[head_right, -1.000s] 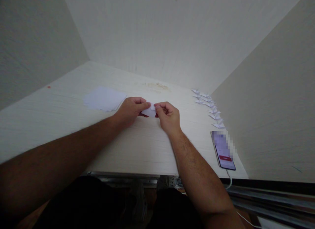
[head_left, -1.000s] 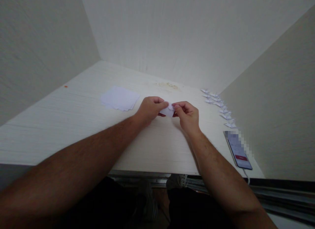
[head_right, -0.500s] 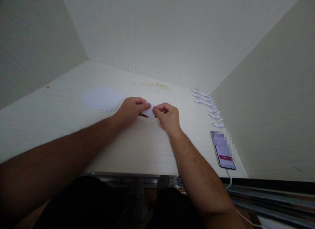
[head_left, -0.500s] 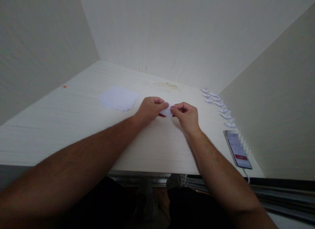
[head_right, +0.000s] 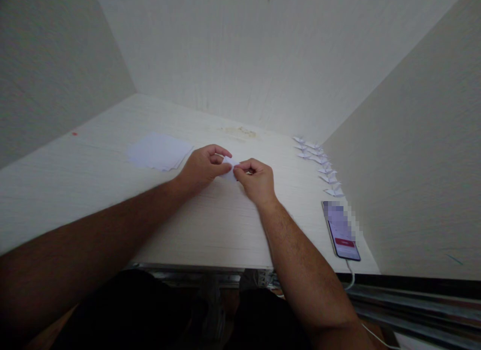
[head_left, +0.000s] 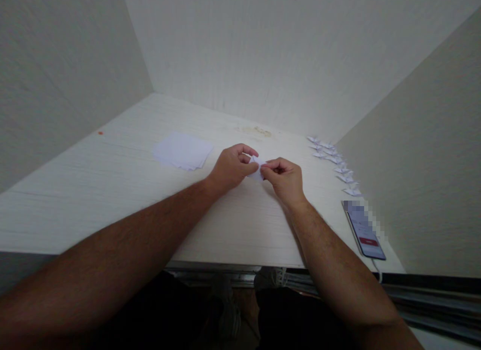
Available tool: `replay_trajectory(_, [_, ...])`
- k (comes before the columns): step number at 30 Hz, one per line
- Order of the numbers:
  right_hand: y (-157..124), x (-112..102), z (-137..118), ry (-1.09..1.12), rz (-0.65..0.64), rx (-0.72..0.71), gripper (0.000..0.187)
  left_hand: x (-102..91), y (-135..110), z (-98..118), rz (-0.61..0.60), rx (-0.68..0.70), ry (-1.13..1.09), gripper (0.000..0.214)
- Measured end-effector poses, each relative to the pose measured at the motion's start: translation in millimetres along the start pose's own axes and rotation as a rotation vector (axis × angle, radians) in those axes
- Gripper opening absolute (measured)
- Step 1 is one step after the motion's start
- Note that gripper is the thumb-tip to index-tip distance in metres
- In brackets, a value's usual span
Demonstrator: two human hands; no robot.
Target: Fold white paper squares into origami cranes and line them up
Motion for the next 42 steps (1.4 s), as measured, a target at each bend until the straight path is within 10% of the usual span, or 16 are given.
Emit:
replay_trajectory(9, [1,7,17,0.223,-0.062,0.278,0.028,-0.9,-4,12,-0.009,0.116,0.077,0.04])
replay_trajectory(42, [-3,12,10,0.069,-0.189,0.222,0.02,6.6,-3,11,-0.182,0.196,0.126,0.041])
Point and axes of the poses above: each hand's wrist, its own y-axis towards the middle knuckle, its own x-axis out of the palm, z = x × y, the point moved 7 cm from there along y, towards the middle knuckle, and after that the axes turned 3 degrees about y, right-handed, at the moved point
